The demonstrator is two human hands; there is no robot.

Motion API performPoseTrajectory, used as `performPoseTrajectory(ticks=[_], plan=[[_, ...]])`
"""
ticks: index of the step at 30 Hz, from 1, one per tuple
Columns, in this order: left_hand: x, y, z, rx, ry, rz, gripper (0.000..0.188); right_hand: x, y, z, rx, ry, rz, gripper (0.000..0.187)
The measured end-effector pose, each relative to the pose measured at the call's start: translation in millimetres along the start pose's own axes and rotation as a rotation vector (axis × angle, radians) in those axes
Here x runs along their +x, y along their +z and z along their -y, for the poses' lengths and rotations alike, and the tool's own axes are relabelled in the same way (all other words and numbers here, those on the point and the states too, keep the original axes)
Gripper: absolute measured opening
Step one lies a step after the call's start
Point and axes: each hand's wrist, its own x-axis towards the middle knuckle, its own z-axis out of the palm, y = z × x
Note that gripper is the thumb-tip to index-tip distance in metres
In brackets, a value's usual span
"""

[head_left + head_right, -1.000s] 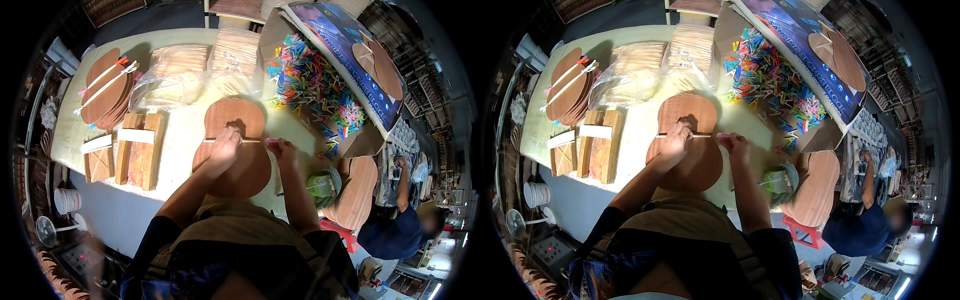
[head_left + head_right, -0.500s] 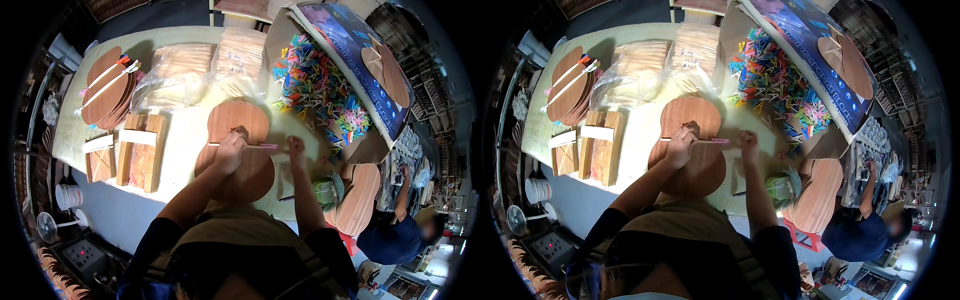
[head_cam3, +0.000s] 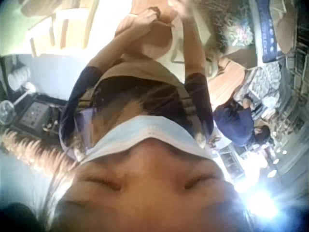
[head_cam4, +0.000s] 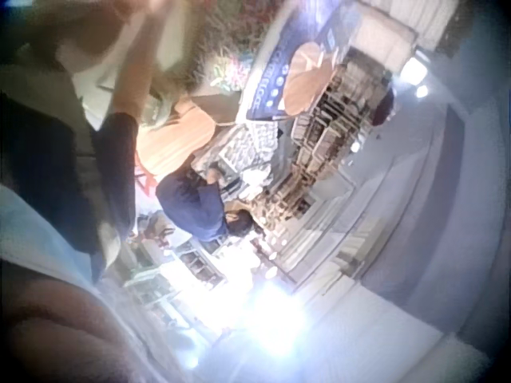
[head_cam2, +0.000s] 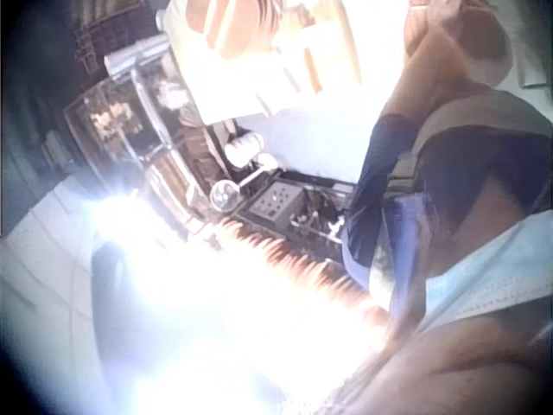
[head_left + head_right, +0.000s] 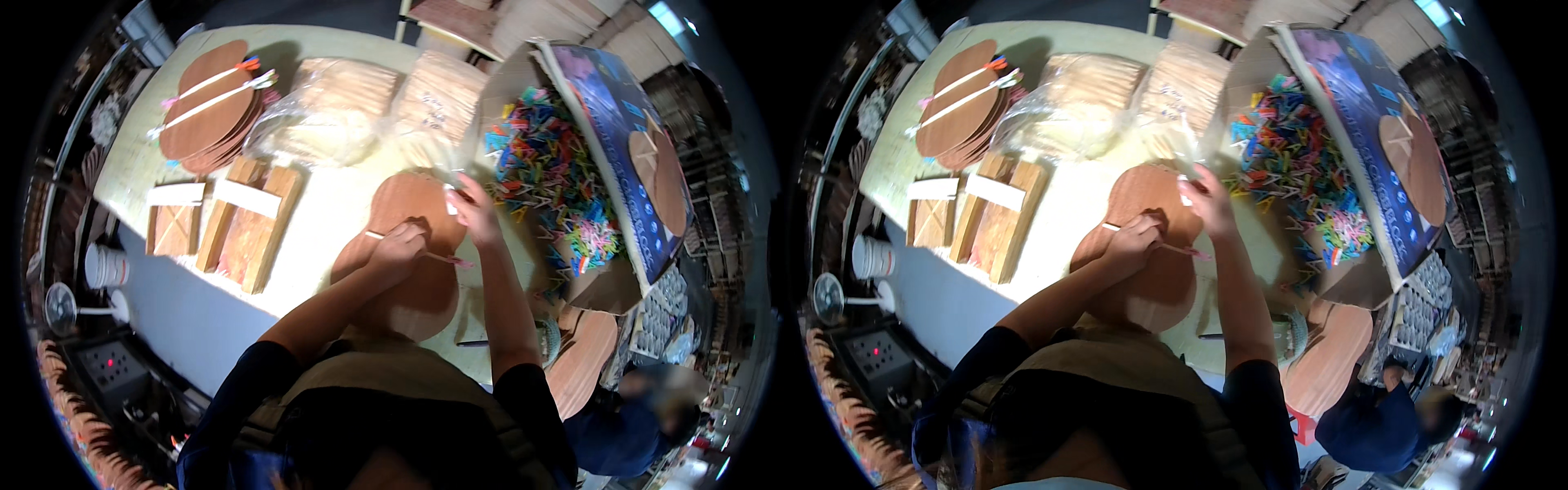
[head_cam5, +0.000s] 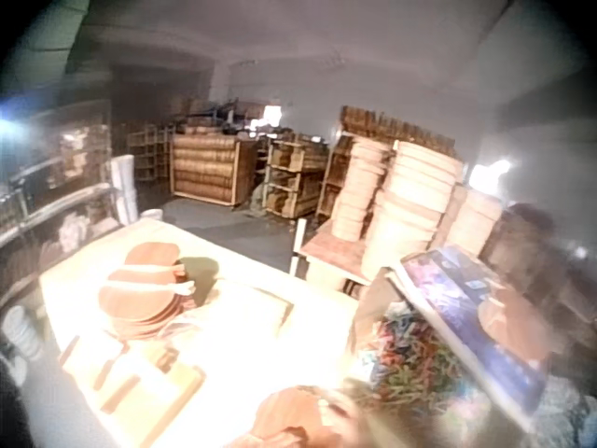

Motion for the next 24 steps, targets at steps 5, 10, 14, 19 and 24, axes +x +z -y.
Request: performPoseTrajectory(ticks=[5, 10, 14, 19, 24], plan=[[-9, 10, 12, 0.014, -0.009, -0.004, 0.013, 21, 117, 20, 0.127, 0.295, 0.417, 0.019], [-16, 22, 22, -0.399, -0.312, 0.003, 0.023, 37, 166, 3, -0.188, 0.413, 0.668, 0.015], [-18, 23, 20, -0.204, -0.143, -0.042, 0.021, 42, 170, -6, -0.23, 0.409, 0.748, 0.01], [-15, 20, 13, -0.307, -0.234, -0.081, 0.02, 35, 175, -2, -0.419, 0.411, 0.652, 0.009], [-11, 12, 13, -0.269, -0.241, 0.029, 0.013, 24, 164, 20, -0.502, 0.352, 0.769, 0.014]])
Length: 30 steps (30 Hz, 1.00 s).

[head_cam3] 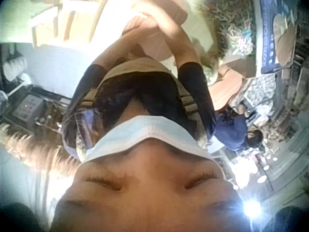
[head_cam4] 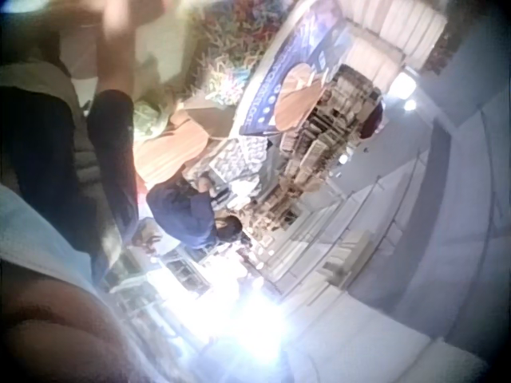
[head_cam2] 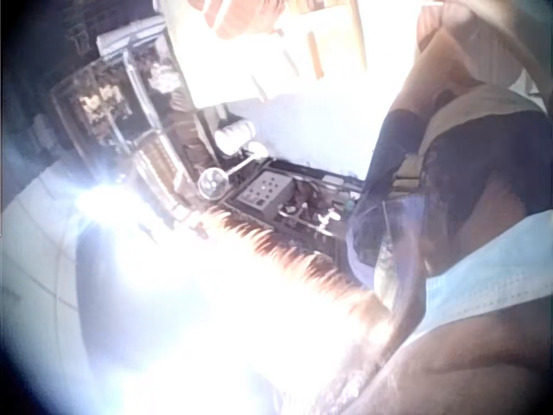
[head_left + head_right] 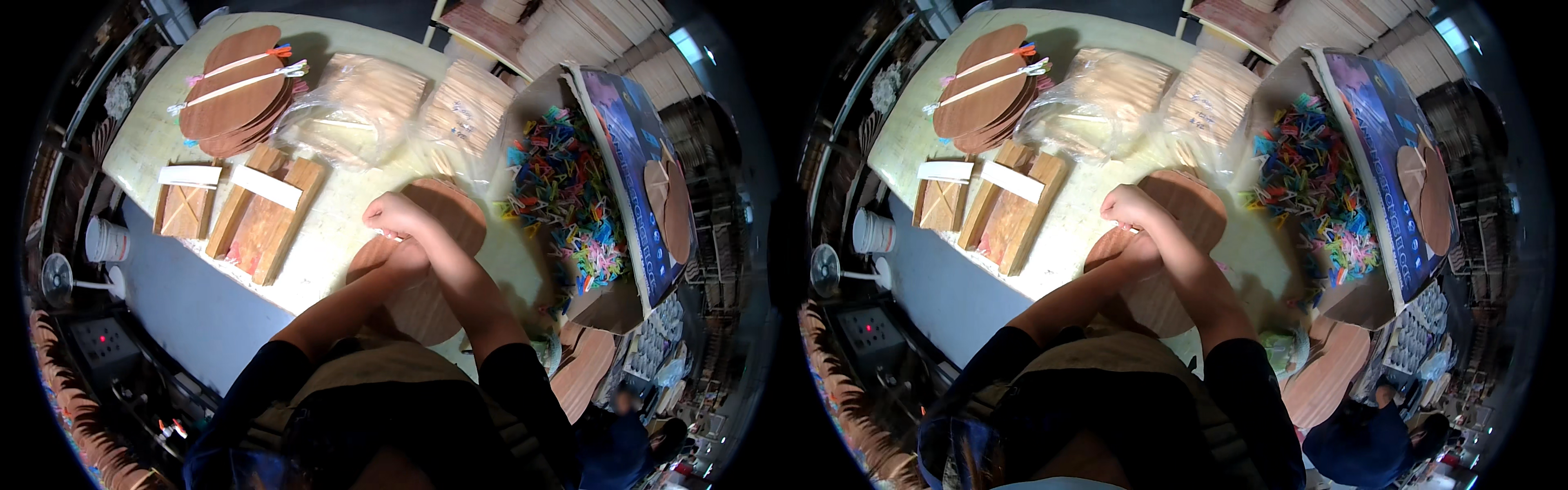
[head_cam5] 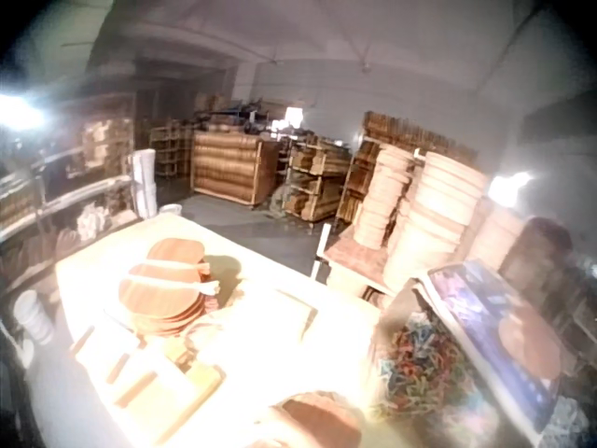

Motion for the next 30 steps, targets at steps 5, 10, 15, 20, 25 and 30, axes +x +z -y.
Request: performPoseTrajectory(ticks=[5, 10, 15, 20, 25, 30], plan=[[4, -17, 4, 0.315, 0.26, -0.004, 0.005, -32, -67, -33, -0.206, -0.384, -0.739, 0.018], [9, -22, -1, 0.257, 0.308, -0.01, 0.013, -63, -160, -123, -0.753, 0.176, -1.306, 0.021], [14, -26, -12, 0.246, 0.277, -0.009, 0.016, -63, -160, -188, -0.938, 0.286, -1.247, 0.032], [12, -29, -20, 0.198, 0.222, 0.026, 0.015, -80, -94, -214, -0.694, 0.178, -1.231, 0.028], [13, -31, -19, 0.259, 0.267, 0.078, 0.013, -143, -11, -211, -0.754, 0.117, -1.084, 0.048], [6, -54, -34, 0.14, 0.087, 0.028, 0.019, -196, 28, -200, -0.652, 0.314, -1.029, 0.066]])
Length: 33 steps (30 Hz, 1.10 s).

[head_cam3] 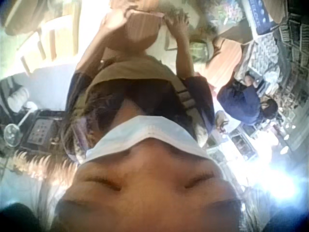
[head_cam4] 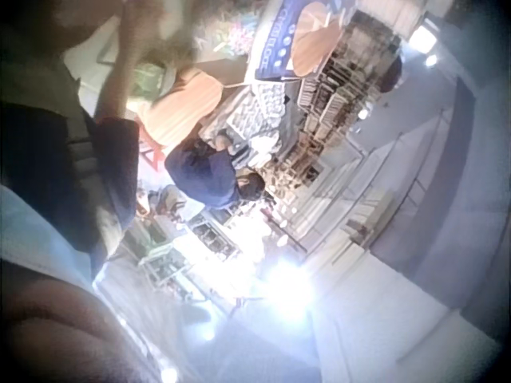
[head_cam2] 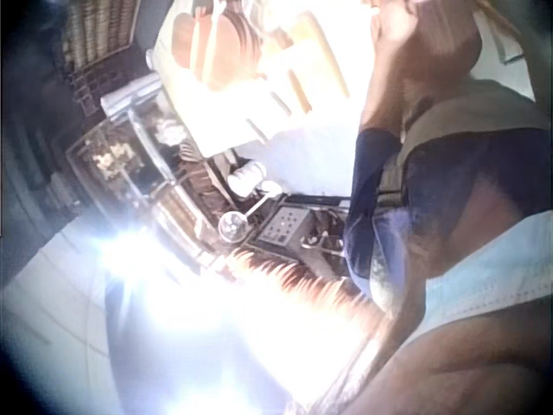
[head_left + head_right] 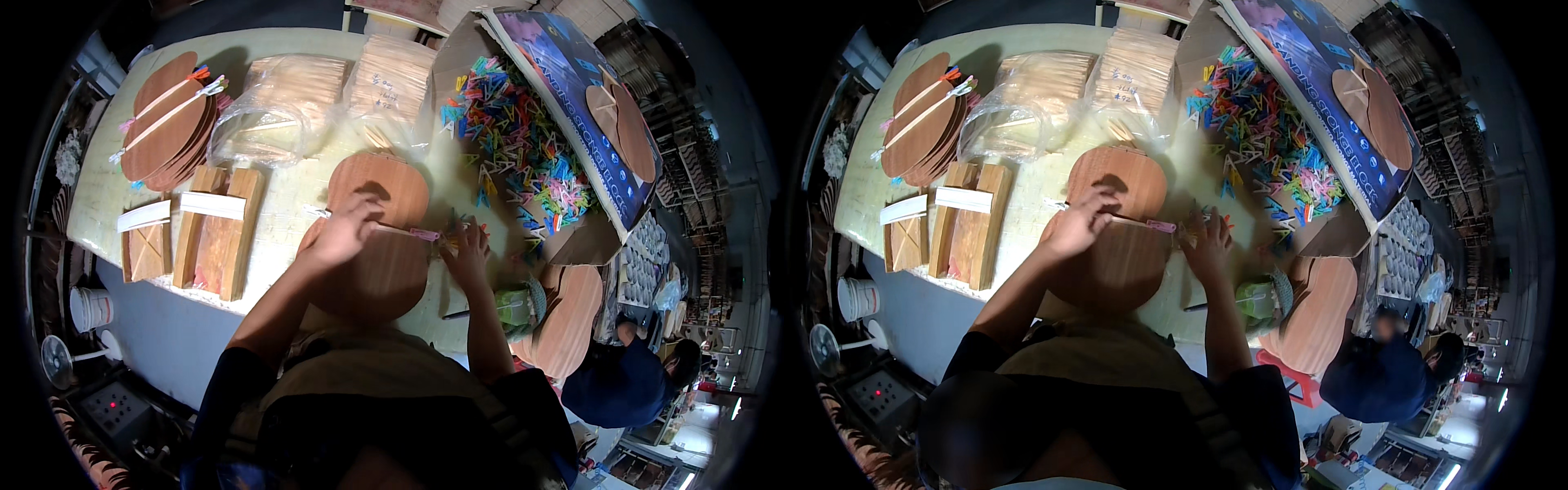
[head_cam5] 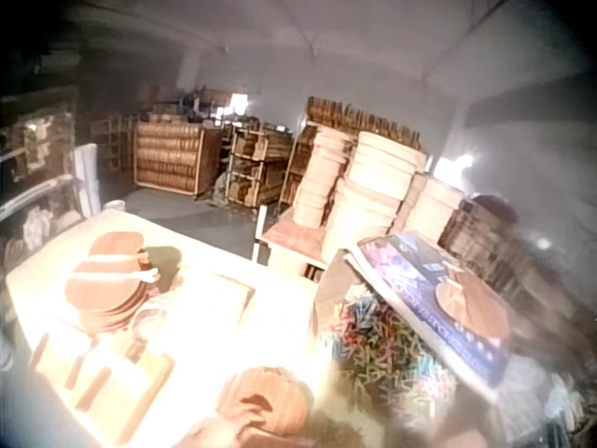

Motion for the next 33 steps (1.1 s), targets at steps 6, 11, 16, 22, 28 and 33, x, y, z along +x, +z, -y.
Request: performPoseTrajectory(ticks=[6, 11, 16, 22, 28, 33], plan=[[-65, -107, 34, 0.172, -0.213, -0.516, 0.024, -33, 11, 9, 0.237, 0.004, -0.041, 0.042], [-148, -212, 119, -0.022, -0.502, -1.211, 0.015, -33, 14, 16, -0.17, -0.232, -0.207, 0.04], [-195, -297, 197, -0.036, -0.839, -1.641, 0.019, -26, 15, -7, -0.045, -0.216, -0.017, 0.027], [-197, -344, 244, -0.389, -0.996, -1.713, 0.016, -41, 17, -10, -0.242, -0.183, -0.365, 0.013], [-210, -364, 260, -1.318, -0.871, -1.409, 0.023, -73, 17, 23, -0.202, 0.063, 0.121, 0.021], [-222, -370, 275, -1.512, -0.588, -1.099, 0.027, -81, 20, 50, -0.056, 0.118, 0.075, 0.04]])
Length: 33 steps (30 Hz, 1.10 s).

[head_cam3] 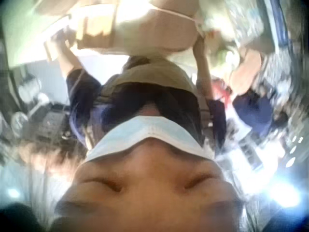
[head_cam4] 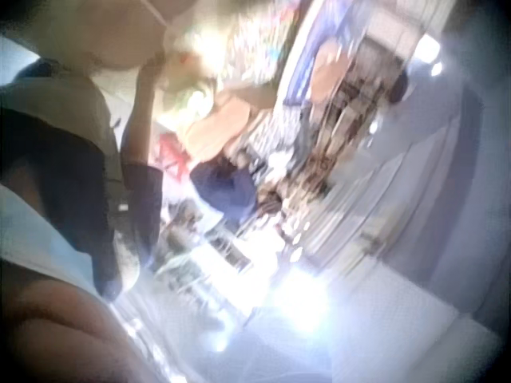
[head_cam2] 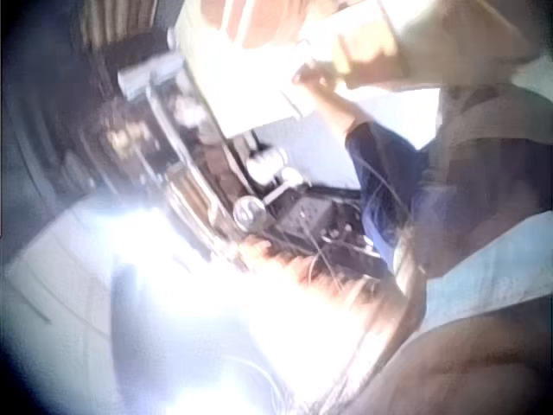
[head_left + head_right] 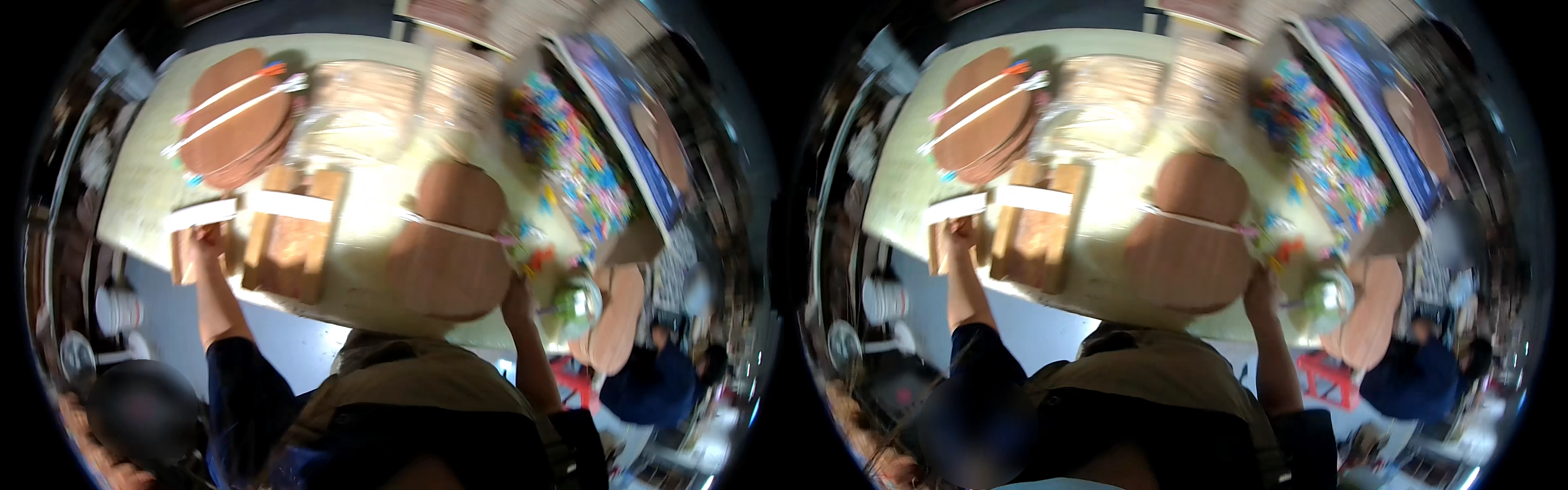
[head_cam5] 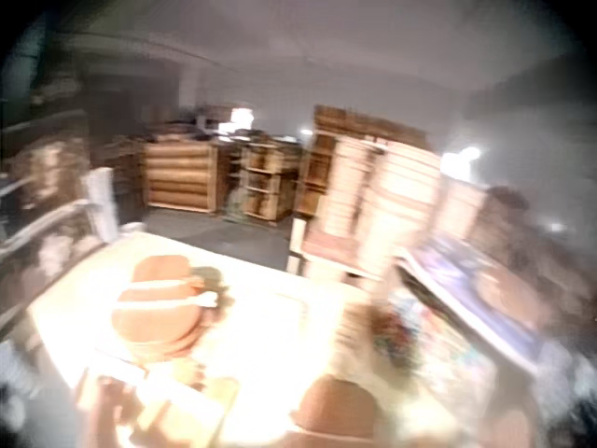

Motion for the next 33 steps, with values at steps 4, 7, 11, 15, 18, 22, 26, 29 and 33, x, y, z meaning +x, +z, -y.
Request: performPoseTrajectory(ticks=[4, 7, 11, 15, 18, 22, 26, 29, 33], plan=[[2, 12, 4, 0.144, -0.022, 0.038, 0.019, -9, -8, 8, 0.024, -0.096, -0.147, 0.04], [-12, 43, 17, 0.134, 0.201, -0.378, 0.013, -15, -12, 3, 0.009, -0.142, -0.071, 0.034], [-62, 99, 43, 0.538, 0.756, -0.483, 0.008, -18, -8, -5, 0.223, -0.037, -0.137, 0.02], [-128, 145, 128, 1.237, 0.859, 0.087, 0.01, -16, -9, -5, 0.361, 0.129, -0.103, 0.016], [-199, 156, 242, 1.788, 0.937, 0.714, 0.004, -19, -18, -2, 0.29, -0.214, -0.136, 0.018], [-250, 180, 347, 1.593, 0.853, 1.149, 0.007, -21, -26, 3, 0.372, -0.01, -0.095, 0.02], [-258, 189, 381, 1.518, 0.872, 1.194, 0.011, -13, -20, -5, 1.209, 0.432, -0.168, 0.019], [-256, 184, 388, 1.508, 0.84, 1.211, 0.012, -9, -12, -16, 1.779, 0.581, -0.18, 0.014], [-254, 177, 392, 1.519, 0.77, 1.203, 0.013, -8, -3, -18, 2.047, 0.618, -0.148, 0.008]])
